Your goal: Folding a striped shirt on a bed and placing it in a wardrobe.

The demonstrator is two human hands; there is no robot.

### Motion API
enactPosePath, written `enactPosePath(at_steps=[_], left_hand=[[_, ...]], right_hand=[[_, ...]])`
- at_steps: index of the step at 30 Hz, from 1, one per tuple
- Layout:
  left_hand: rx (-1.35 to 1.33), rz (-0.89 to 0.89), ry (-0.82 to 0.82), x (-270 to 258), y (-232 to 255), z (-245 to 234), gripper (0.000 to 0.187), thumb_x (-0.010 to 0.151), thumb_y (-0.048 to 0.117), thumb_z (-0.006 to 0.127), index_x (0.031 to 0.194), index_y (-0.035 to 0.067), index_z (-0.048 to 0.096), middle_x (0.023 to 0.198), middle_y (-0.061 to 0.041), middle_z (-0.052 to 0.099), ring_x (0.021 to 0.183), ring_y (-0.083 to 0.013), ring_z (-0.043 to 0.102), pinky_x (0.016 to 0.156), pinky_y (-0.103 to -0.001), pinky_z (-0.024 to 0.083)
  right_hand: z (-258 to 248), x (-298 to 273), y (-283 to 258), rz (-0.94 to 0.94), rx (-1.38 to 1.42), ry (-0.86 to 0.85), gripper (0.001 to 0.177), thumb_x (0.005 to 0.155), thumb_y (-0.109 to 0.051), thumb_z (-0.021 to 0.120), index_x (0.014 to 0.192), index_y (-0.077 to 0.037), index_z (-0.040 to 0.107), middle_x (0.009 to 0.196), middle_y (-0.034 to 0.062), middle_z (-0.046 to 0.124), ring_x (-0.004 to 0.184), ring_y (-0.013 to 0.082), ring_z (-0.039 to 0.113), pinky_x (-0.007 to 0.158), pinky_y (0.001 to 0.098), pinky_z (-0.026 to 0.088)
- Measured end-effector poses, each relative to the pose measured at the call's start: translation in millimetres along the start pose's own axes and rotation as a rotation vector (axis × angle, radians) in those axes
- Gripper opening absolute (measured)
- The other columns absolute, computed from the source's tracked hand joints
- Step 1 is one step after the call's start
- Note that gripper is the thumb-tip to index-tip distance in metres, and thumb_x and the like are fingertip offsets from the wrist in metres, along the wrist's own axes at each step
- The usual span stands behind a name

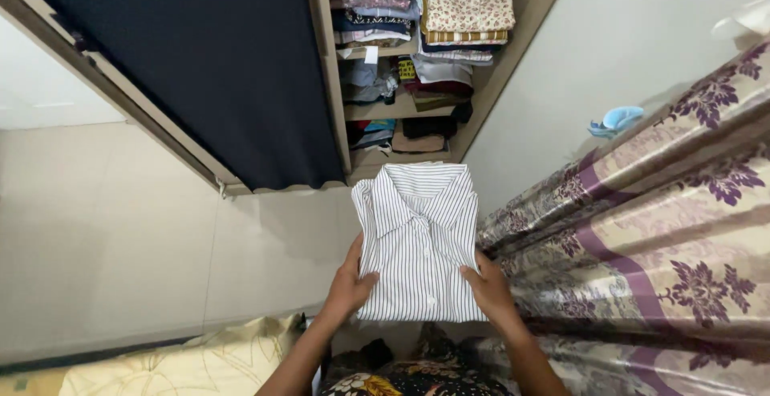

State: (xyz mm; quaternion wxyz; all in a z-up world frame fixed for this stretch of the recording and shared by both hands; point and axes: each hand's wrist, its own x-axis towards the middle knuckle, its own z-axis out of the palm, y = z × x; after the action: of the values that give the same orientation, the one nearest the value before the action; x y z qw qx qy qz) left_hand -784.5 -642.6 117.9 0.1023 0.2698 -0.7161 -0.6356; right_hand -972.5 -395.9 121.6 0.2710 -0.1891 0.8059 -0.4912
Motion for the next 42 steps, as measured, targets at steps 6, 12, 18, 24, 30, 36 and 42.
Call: enactPosePath(at_steps=[6, 12, 18, 24, 30, 36, 42], left_hand=[[0.005, -0.023, -0.033, 73, 42, -4, 0.091, 0.083, 0.000, 0.062, 0.162, 0.019, 0.019, 0.152, -0.019, 0.051, 0.133, -0.0305, 0.059, 0.101, -0.038, 0.054], [0.033, 0.072, -0.064, 162, 67, 7, 0.089, 0.086, 0.001, 0.059, 0.162, 0.019, 0.016, 0.152, -0.023, 0.050, 0.133, -0.0341, 0.059, 0.103, -0.040, 0.053], [0.058, 0.123, -0.089, 267, 93, 26, 0.091, 0.085, 0.000, 0.060, 0.163, 0.020, 0.017, 0.151, -0.025, 0.050, 0.134, -0.0357, 0.058, 0.105, -0.040, 0.049], [0.056, 0.116, -0.053, 346, 128, 38, 0.089, 0.086, 0.002, 0.060, 0.163, 0.020, 0.020, 0.149, -0.023, 0.056, 0.131, -0.0339, 0.062, 0.104, -0.038, 0.049], [0.021, 0.315, -0.013, 419, 156, 39, 0.088, 0.085, -0.001, 0.060, 0.162, 0.016, 0.023, 0.155, -0.024, 0.050, 0.138, -0.0349, 0.056, 0.111, -0.038, 0.043], [0.011, 0.357, -0.050, 486, 182, 36, 0.087, 0.087, -0.003, 0.059, 0.164, 0.015, 0.023, 0.158, -0.025, 0.045, 0.142, -0.0371, 0.049, 0.112, -0.040, 0.039], [0.073, 0.465, -0.022, 557, 177, 36, 0.084, 0.086, -0.001, 0.062, 0.162, 0.014, 0.027, 0.155, -0.026, 0.050, 0.138, -0.0366, 0.055, 0.108, -0.038, 0.045]], right_hand=[[-13, 57, -44, 0.006, -0.039, 0.050, 0.053, 0.100, -0.018, 0.054, 0.150, -0.006, 0.044, 0.137, 0.0122, 0.063, 0.118, 0.0226, 0.065, 0.098, 0.0394, 0.050], [-43, 148, -30, -0.087, 0.043, 0.097, 0.054, 0.097, -0.014, 0.055, 0.149, -0.002, 0.048, 0.133, 0.0143, 0.070, 0.114, 0.0251, 0.069, 0.100, 0.0393, 0.051], [-79, 241, -42, -0.152, 0.056, 0.176, 0.055, 0.100, -0.015, 0.057, 0.150, 0.001, 0.044, 0.141, 0.0149, 0.063, 0.123, 0.0240, 0.062, 0.106, 0.0385, 0.044], [-112, 319, -89, -0.063, 0.060, 0.214, 0.055, 0.098, -0.016, 0.058, 0.151, -0.003, 0.049, 0.133, 0.0161, 0.070, 0.114, 0.0258, 0.069, 0.102, 0.0360, 0.050], [-131, 378, -123, -0.166, 0.000, 0.305, 0.051, 0.097, -0.010, 0.058, 0.147, 0.000, 0.051, 0.136, 0.0163, 0.067, 0.117, 0.0231, 0.067, 0.102, 0.0340, 0.047], [-142, 432, -156, -0.210, 0.056, 0.337, 0.049, 0.101, -0.012, 0.056, 0.148, 0.002, 0.050, 0.137, 0.0174, 0.066, 0.118, 0.0241, 0.064, 0.104, 0.0341, 0.045], [-151, 494, -154, -0.283, 0.016, 0.334, 0.047, 0.101, -0.015, 0.053, 0.145, 0.001, 0.054, 0.133, 0.0174, 0.069, 0.116, 0.0242, 0.068, 0.102, 0.0352, 0.047]])
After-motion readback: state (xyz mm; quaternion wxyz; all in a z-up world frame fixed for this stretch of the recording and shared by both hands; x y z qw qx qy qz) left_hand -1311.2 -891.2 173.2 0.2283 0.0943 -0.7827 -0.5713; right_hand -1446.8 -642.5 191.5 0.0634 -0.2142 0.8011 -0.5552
